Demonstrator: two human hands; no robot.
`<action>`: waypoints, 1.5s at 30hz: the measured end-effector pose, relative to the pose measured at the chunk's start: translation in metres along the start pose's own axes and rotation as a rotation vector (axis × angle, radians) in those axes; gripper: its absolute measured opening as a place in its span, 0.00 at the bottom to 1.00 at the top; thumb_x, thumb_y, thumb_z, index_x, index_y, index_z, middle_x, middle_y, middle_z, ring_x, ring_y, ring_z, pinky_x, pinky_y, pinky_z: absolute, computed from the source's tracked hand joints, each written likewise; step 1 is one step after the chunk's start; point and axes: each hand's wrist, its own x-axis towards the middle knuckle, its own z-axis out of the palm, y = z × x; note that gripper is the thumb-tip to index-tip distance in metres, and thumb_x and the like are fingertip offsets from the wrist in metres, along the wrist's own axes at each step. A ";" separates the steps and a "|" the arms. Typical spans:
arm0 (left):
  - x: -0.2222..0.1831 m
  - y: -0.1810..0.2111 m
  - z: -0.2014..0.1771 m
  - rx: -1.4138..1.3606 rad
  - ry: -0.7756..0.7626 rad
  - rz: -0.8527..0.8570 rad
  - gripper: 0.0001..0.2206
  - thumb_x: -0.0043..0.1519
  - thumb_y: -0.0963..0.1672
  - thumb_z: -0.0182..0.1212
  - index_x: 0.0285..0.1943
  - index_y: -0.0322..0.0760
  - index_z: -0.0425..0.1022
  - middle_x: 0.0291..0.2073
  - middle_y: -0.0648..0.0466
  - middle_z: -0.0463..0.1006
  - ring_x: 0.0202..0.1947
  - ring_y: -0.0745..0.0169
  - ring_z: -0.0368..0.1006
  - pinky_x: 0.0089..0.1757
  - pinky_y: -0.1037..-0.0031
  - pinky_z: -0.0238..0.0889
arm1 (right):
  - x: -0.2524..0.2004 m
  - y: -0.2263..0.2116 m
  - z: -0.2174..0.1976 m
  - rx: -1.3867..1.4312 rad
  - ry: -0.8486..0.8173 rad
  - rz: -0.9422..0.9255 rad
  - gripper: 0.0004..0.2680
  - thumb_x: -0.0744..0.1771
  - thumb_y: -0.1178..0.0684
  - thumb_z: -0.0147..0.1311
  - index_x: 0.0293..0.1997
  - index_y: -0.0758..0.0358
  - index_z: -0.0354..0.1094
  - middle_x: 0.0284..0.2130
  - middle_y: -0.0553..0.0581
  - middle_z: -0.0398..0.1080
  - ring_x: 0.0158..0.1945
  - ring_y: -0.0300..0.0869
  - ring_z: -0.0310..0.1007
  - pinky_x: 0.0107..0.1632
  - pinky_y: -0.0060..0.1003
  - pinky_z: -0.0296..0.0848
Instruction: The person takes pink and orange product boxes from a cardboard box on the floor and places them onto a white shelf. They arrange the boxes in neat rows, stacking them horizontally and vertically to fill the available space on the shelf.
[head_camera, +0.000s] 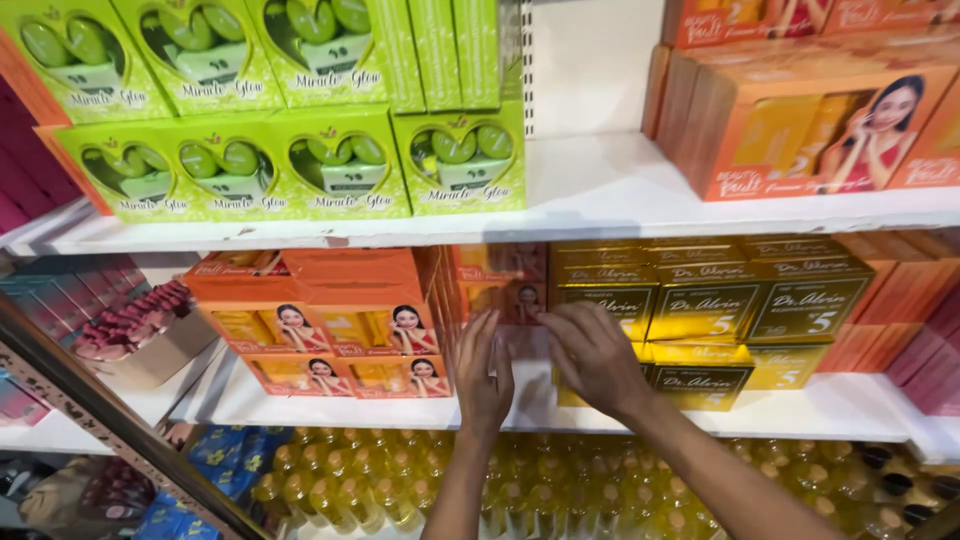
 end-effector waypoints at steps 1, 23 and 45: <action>-0.007 -0.008 -0.001 0.001 -0.007 -0.007 0.16 0.69 0.41 0.53 0.65 0.32 0.73 0.61 0.44 0.76 0.64 0.44 0.70 0.61 0.59 0.62 | -0.005 -0.003 0.017 0.003 -0.006 0.007 0.14 0.63 0.58 0.60 0.54 0.65 0.71 0.48 0.62 0.71 0.53 0.57 0.70 0.56 0.50 0.70; -0.092 -0.184 0.054 -0.023 -0.241 -0.436 0.30 0.72 0.52 0.47 0.75 0.24 0.58 0.67 0.28 0.66 0.69 0.27 0.61 0.66 0.52 0.53 | 0.019 0.148 0.293 -0.336 -0.027 0.215 0.22 0.68 0.53 0.54 0.72 0.64 0.56 0.66 0.70 0.59 0.69 0.64 0.55 0.69 0.63 0.51; -0.091 -0.182 0.051 -0.152 -0.123 -0.333 0.33 0.71 0.53 0.51 0.75 0.20 0.53 0.66 0.28 0.68 0.66 0.30 0.66 0.63 0.54 0.59 | 0.096 0.141 0.237 -0.216 -0.467 0.392 0.30 0.58 0.39 0.71 0.65 0.48 0.62 0.58 0.67 0.63 0.65 0.61 0.59 0.64 0.68 0.51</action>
